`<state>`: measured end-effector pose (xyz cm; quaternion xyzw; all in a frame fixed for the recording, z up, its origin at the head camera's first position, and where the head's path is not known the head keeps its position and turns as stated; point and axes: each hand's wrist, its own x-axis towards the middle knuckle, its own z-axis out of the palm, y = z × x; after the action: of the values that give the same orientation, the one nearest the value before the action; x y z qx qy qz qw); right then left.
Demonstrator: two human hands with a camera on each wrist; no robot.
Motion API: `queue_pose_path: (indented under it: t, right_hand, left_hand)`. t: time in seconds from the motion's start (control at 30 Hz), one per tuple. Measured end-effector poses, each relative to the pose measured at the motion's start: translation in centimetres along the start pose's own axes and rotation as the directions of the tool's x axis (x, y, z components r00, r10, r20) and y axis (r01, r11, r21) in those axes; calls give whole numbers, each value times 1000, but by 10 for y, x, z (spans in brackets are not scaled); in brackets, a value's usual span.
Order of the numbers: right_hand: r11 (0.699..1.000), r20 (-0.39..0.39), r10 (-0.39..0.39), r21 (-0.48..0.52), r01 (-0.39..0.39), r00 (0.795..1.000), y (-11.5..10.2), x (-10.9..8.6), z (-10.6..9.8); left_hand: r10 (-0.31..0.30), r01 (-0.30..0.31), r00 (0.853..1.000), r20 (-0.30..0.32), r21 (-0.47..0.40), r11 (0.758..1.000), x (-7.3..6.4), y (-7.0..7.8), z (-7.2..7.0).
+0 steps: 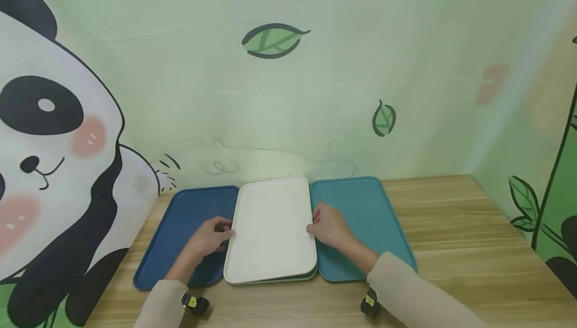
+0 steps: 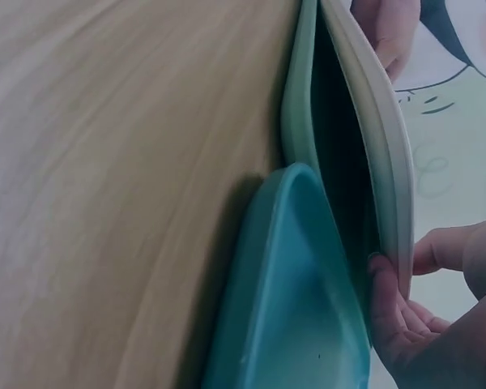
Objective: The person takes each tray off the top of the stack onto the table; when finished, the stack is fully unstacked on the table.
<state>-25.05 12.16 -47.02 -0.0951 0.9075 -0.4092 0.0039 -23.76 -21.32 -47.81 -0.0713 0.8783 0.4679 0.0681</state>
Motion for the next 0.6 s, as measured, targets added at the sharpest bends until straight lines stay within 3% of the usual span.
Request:
queue_pose_path:
  t: [0.13,0.3,0.43,0.6]
  right_hand:
    - [985,37,74,151,-78,997,-6,-1,0]
    - [927,104,150,330,-177,983,-12,-4,-2]
    - [898,151,173,383,-219,973,-16,-5,-4]
    - [898,176,165,381,-221,970,-16,-5,-6]
  left_hand:
    - [4,-4,1000,2,7,1000,-1,1,0]
    - [9,-9,1000,-4,27,1000,0,-1,1]
    - [11,-10,1000,-14,47,999,1,-3,2]
    - [16,-15,1000,-18,64,998,2,-3,3]
